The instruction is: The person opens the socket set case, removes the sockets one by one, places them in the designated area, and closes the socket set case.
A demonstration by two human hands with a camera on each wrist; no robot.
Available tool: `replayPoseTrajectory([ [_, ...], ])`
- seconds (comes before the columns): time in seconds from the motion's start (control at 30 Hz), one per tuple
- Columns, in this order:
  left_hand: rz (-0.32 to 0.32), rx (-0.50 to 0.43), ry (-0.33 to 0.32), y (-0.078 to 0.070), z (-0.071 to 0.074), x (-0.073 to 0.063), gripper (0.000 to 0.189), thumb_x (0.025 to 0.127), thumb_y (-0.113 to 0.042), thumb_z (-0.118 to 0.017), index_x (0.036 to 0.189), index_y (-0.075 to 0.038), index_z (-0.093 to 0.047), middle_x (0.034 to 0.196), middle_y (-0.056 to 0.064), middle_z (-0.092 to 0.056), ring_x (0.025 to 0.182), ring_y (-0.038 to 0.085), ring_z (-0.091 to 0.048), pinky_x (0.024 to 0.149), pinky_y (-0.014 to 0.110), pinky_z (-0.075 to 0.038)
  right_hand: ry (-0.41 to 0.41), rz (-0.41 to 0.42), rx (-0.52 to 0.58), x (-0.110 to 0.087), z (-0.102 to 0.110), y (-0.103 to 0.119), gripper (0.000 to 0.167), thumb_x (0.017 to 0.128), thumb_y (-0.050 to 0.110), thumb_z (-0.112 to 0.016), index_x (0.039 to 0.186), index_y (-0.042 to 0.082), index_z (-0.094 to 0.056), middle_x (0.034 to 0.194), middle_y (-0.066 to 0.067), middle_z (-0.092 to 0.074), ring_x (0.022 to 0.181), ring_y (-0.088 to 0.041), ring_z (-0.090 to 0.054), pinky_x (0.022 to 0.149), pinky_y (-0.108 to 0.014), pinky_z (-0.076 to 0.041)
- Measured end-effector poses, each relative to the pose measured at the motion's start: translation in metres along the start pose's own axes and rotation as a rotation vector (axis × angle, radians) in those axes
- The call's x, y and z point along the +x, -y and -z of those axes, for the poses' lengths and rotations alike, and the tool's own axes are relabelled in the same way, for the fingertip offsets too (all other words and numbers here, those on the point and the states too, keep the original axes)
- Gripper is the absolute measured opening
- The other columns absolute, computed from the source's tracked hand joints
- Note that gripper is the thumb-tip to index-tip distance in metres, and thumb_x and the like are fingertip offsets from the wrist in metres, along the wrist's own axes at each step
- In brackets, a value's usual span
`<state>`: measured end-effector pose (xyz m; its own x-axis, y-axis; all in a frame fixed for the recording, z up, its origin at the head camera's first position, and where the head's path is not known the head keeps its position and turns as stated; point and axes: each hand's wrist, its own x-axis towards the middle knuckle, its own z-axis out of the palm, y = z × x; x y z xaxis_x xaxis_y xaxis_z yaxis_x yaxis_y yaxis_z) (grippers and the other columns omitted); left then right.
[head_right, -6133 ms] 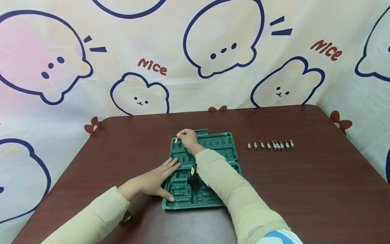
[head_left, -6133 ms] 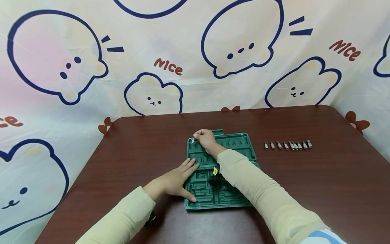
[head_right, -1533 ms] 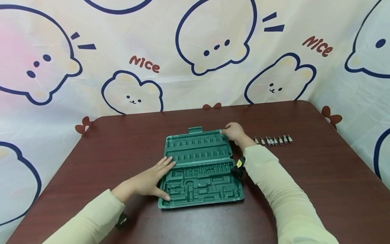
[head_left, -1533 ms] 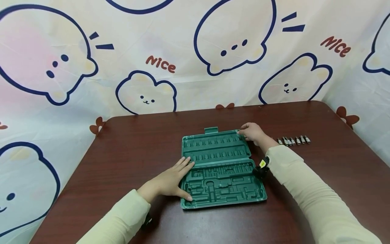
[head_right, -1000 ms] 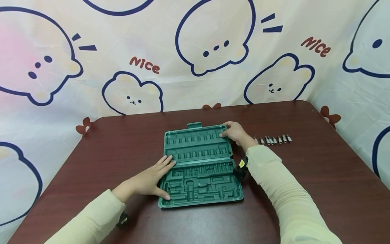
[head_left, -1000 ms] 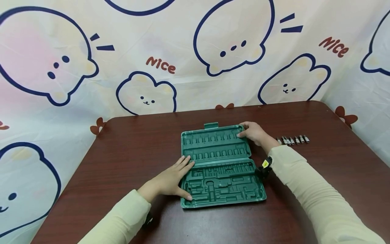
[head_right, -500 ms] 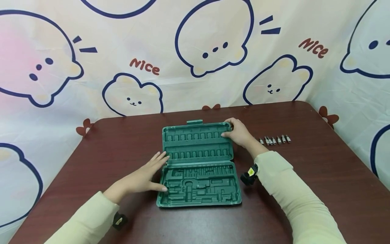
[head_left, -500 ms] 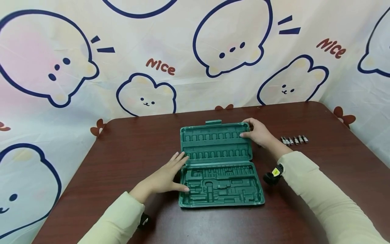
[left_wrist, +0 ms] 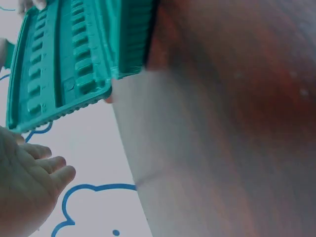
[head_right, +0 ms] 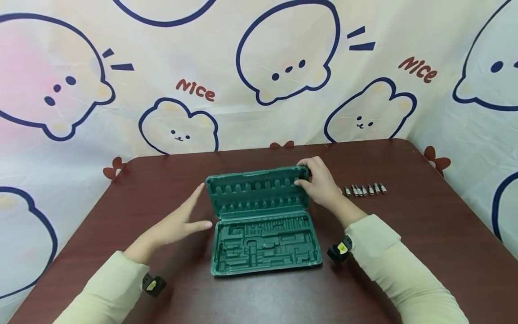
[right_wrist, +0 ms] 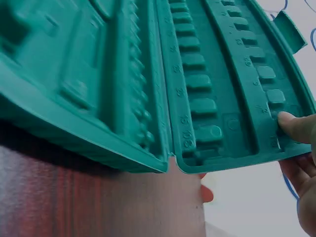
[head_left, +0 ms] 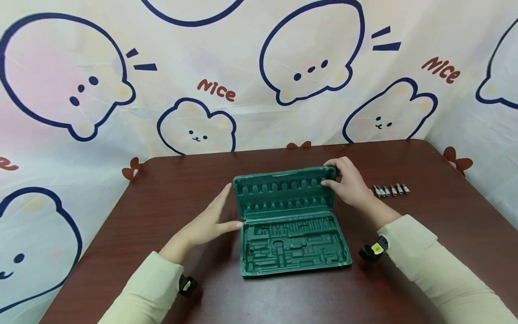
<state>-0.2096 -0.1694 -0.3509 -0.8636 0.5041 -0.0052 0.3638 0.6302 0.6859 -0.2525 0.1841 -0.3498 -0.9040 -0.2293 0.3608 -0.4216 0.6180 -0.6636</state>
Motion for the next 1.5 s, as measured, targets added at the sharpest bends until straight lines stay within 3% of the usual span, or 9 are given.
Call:
replayPoseTrajectory([
  [0.23, -0.098, -0.107, -0.057, -0.014, 0.008, 0.003, 0.07, 0.09, -0.027, -0.046, 0.139, -0.023, 0.005, 0.144, 0.0, -0.005, 0.129, 0.02, -0.006, 0.098, 0.051, -0.012, -0.159, 0.21, -0.084, -0.021, -0.003, 0.002, 0.035, 0.069, -0.004, -0.069, 0.098, 0.001, -0.051, 0.095, -0.01, -0.043, 0.076, -0.015, -0.037, 0.059, -0.029, -0.038],
  [0.37, -0.176, -0.132, -0.05, -0.023, 0.007, 0.005, 0.059, 0.092, -0.024, -0.042, 0.14, -0.019, -0.007, 0.142, 0.0, -0.016, 0.128, 0.017, -0.013, 0.098, 0.047, -0.017, -0.19, 0.288, -0.091, -0.032, -0.003, 0.004, 0.034, 0.066, -0.006, -0.07, 0.091, 0.003, -0.049, 0.09, -0.006, -0.044, 0.066, -0.013, -0.034, 0.052, -0.022, -0.031],
  [0.47, -0.19, -0.134, -0.014, -0.028, 0.005, 0.005, 0.048, 0.094, -0.027, -0.037, 0.138, -0.017, -0.02, 0.138, 0.002, -0.026, 0.125, 0.016, -0.023, 0.097, 0.044, -0.023, -0.183, 0.322, -0.08, -0.04, -0.002, 0.006, 0.035, 0.064, -0.008, -0.071, 0.088, 0.006, -0.049, 0.086, -0.002, -0.046, 0.063, -0.011, -0.036, 0.051, -0.02, -0.031],
  [0.6, -0.172, -0.103, 0.04, -0.031, 0.001, 0.002, 0.041, 0.095, -0.032, -0.031, 0.132, -0.016, -0.036, 0.132, 0.001, -0.037, 0.119, 0.016, -0.034, 0.094, 0.043, -0.028, -0.132, 0.309, -0.037, -0.051, 0.002, 0.01, 0.033, 0.066, -0.012, -0.067, 0.086, 0.009, -0.052, 0.084, 0.004, -0.051, 0.068, -0.008, -0.045, 0.057, -0.023, -0.038],
  [0.77, -0.182, -0.076, 0.098, -0.031, -0.004, -0.004, 0.041, 0.094, -0.033, -0.035, 0.128, -0.014, -0.044, 0.129, 0.001, -0.042, 0.118, 0.014, -0.035, 0.093, 0.041, -0.03, 0.023, 0.209, 0.018, -0.067, 0.012, 0.014, 0.028, 0.074, 0.001, -0.066, 0.099, 0.012, -0.059, 0.095, 0.006, -0.057, 0.089, -0.008, -0.05, 0.074, -0.034, -0.042],
  [0.97, -0.211, -0.059, 0.168, -0.031, -0.012, -0.01, 0.043, 0.09, -0.037, -0.043, 0.126, -0.013, -0.046, 0.13, -0.002, -0.04, 0.12, 0.009, -0.032, 0.093, 0.038, -0.031, 0.236, 0.186, 0.149, -0.084, 0.021, 0.01, 0.029, 0.085, 0.006, -0.054, 0.114, 0.008, -0.055, 0.115, -0.002, -0.053, 0.109, -0.009, -0.043, 0.085, -0.022, -0.036],
  [1.1, -0.244, 0.041, 0.202, -0.029, -0.02, -0.014, 0.047, 0.086, -0.041, -0.048, 0.125, -0.014, -0.047, 0.13, -0.003, -0.04, 0.122, 0.012, -0.029, 0.095, 0.038, -0.028, 0.3, 0.196, 0.153, -0.093, 0.019, 0.007, 0.028, 0.086, 0.008, -0.053, 0.114, 0.011, -0.057, 0.118, -0.004, -0.05, 0.112, -0.01, -0.04, 0.085, -0.023, -0.037],
  [1.27, -0.305, 0.292, 0.233, -0.026, -0.036, -0.019, 0.053, 0.082, -0.044, -0.053, 0.126, -0.015, -0.047, 0.132, -0.003, -0.038, 0.124, 0.016, -0.026, 0.096, 0.039, -0.026, 0.348, 0.233, -0.002, -0.105, 0.009, 0.003, 0.033, 0.082, 0.023, -0.06, 0.115, 0.019, -0.057, 0.123, 0.0, -0.048, 0.116, -0.016, -0.036, 0.086, -0.037, -0.035],
  [1.5, -0.394, 0.546, 0.159, -0.029, -0.057, -0.023, 0.052, 0.078, -0.038, -0.061, 0.124, -0.015, -0.05, 0.129, 0.002, -0.042, 0.121, 0.02, -0.032, 0.093, 0.037, -0.032, 0.311, 0.376, -0.069, -0.12, -0.007, -0.005, 0.038, 0.079, 0.021, -0.062, 0.116, 0.018, -0.057, 0.125, -0.007, -0.047, 0.118, -0.023, -0.032, 0.086, -0.04, -0.017],
])
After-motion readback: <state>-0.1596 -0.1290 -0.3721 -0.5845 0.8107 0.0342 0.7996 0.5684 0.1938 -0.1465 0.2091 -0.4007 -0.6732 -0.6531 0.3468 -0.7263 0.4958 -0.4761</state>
